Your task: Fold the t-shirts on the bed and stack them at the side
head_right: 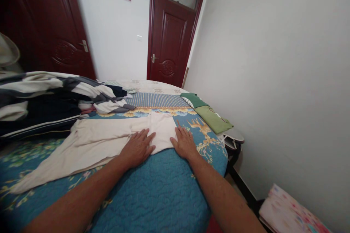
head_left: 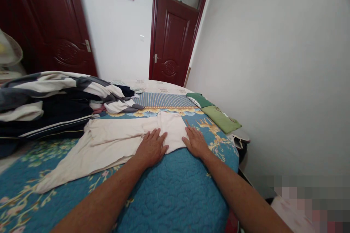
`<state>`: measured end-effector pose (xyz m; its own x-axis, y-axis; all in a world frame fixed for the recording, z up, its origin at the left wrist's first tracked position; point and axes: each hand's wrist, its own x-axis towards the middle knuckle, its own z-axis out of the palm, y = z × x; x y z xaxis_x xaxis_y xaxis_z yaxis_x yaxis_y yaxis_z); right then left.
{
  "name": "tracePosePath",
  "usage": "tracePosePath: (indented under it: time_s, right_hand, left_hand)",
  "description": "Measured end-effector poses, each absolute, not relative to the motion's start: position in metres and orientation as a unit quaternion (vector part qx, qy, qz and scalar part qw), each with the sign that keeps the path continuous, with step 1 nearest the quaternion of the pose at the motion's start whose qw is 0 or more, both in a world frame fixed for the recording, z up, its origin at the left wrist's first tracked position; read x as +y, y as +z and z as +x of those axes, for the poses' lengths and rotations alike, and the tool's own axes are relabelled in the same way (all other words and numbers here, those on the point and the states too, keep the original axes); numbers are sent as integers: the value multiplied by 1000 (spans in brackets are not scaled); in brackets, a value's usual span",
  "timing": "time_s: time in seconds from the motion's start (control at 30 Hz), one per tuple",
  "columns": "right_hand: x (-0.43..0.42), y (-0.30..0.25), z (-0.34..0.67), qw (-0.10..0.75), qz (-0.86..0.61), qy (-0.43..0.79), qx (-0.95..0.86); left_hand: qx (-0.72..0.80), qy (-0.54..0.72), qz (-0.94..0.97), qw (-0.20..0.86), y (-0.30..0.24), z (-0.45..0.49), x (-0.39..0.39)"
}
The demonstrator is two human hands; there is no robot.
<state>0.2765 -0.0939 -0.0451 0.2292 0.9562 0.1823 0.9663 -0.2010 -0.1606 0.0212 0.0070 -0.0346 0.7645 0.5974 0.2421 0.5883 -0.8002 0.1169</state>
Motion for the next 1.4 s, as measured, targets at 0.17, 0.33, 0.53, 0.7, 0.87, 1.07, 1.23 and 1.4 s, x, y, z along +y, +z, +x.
tracePosePath:
  time_s: [0.17,0.33,0.53,0.7,0.87,1.07,1.23,1.4]
  right_hand:
    - [-89,-50,284,155,-769,-38,-619]
    - [-86,-50,289,184,-759,-44,-623]
    - [-86,-46,289,188,-759,-36,-622]
    - [-85,-44,289,188,-762,-35,-619]
    - [-86,-44,290,195,-757,-30,-623]
    - [-87,-44,290,200,-753,-28,-626]
    - [-86,-46,290,212,-743,-30,-634]
    - [-85,-46,291,256,-734,-22,-629]
  left_hand:
    - [319,127,939,10,-35,22,8]
    - [320,113,940,-4,-35,23,9]
    - [316,120,941,-17,-41,24,13]
    - [313,133,940,-18,-43,24,15]
    - [316,118,941,-36,-43,24,15]
    - [315,117,941,-45,-44,25,15]
    - [315,115,941,-52,-39,24,14]
    - [313,124,941,-42,-36,23,14]
